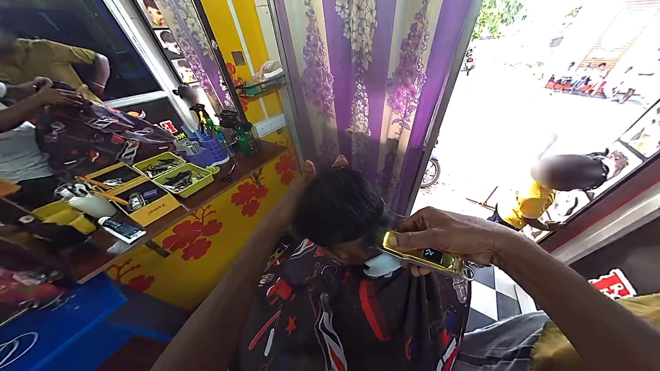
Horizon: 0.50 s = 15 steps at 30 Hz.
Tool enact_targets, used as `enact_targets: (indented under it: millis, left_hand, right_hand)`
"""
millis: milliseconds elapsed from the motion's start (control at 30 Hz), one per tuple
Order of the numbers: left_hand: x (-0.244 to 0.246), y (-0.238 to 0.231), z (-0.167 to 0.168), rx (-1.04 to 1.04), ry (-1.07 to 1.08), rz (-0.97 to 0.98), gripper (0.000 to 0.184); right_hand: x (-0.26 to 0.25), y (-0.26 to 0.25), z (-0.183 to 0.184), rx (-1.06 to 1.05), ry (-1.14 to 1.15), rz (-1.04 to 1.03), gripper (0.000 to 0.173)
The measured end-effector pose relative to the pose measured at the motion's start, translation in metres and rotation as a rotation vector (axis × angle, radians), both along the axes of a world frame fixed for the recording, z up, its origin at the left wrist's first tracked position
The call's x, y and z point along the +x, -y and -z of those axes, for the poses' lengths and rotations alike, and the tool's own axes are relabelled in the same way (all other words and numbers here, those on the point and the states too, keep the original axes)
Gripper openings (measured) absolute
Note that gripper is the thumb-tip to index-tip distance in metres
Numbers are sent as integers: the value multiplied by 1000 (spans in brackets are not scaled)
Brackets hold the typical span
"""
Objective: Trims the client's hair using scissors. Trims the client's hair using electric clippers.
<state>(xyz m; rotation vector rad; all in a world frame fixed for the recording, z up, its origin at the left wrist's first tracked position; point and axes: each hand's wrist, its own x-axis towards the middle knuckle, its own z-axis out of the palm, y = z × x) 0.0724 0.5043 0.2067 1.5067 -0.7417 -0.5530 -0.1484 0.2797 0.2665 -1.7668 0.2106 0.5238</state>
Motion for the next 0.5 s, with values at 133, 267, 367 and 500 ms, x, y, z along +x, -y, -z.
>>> enact_targets:
  millis: [133,267,367,500]
  left_hand:
    - [2,-1,3,31,-21,-6,82]
    - [1,1,5,24,-44,-31,79]
    - [2,0,10,-13,-61,-20,78]
    - [-6,2,6,-18,-55,-6,76]
  right_hand:
    - [-5,-2,-13,-190,-63,-48,28]
    - [-19,7,-12,-173,-32,-33,28]
    - [-36,19,-1,-107,27,2,31]
    - [-59,35,18,-2,116,2,39]
